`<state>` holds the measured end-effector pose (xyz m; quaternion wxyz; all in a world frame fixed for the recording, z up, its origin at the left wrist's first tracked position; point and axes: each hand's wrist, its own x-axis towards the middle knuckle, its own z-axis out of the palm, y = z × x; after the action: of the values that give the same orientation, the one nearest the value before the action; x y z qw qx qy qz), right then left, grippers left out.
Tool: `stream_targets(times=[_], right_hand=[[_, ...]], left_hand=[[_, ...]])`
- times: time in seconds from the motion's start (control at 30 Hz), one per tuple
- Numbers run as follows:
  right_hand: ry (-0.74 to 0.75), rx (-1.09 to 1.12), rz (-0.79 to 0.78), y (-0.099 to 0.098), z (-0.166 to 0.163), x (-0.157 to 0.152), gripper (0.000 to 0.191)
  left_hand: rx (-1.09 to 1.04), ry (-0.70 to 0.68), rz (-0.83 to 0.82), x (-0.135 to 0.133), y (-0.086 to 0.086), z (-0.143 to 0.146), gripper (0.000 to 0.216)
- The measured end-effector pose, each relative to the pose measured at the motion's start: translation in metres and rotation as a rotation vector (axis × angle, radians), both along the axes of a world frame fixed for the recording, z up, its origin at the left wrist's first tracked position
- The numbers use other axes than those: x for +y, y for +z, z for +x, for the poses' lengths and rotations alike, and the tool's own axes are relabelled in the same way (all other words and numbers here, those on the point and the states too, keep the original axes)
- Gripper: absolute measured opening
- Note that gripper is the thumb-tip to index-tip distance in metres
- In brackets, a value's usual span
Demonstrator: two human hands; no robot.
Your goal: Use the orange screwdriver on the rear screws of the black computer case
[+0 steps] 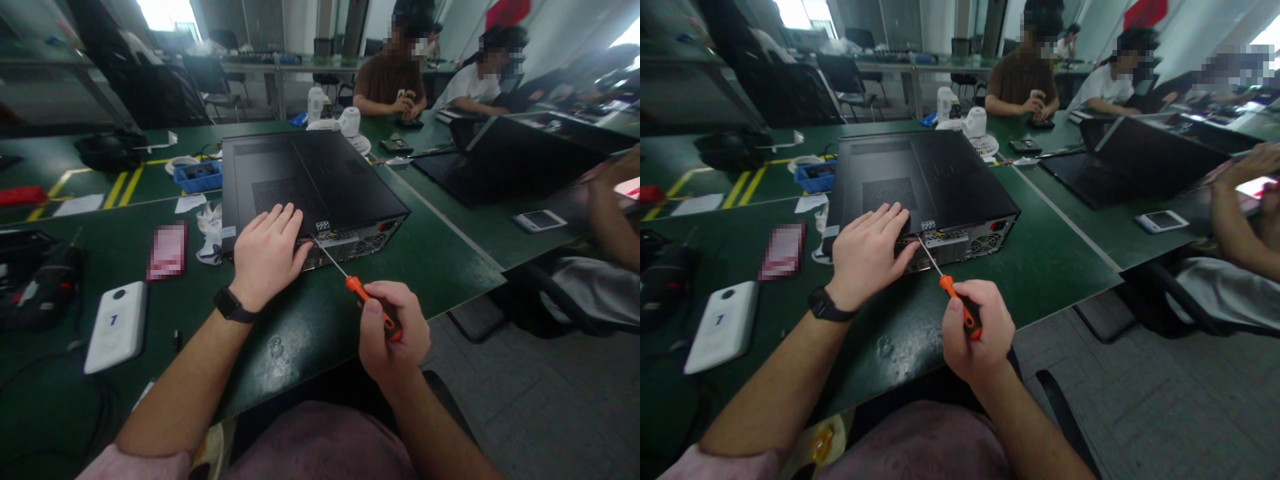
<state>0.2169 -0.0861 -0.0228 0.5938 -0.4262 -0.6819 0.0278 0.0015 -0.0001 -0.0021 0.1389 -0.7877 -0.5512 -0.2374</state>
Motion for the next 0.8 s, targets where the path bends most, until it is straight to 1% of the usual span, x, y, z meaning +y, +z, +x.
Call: stream_targets(times=[0.13, 0.33, 0.53, 0.63, 0.8], right_hand=[[0.008, 0.029, 0.027, 0.002, -0.001, 0.002, 0.017], [-0.004, 0.02, -0.046, 0.009, 0.002, 0.004, 0.015], [-0.042, -0.001, -0.056, 0.015, 0.004, 0.005, 0.01], [-0.048, -0.023, -0.054, 0.022, 0.003, 0.007, 0.009], [-0.031, -0.072, -0.064, 0.042, 0.002, 0.011, 0.011]], left_hand=[[0.002, -0.001, 0.01, 0.0, 0.0, 0.0, 0.054], [0.014, -0.006, 0.018, 0.0, 0.0, 0.0, 0.053], [0.032, -0.002, 0.039, 0.001, -0.001, 0.001, 0.052], [0.036, -0.001, 0.051, 0.002, -0.002, 0.001, 0.052], [0.033, 0.001, 0.06, 0.004, -0.004, 0.001, 0.051]])
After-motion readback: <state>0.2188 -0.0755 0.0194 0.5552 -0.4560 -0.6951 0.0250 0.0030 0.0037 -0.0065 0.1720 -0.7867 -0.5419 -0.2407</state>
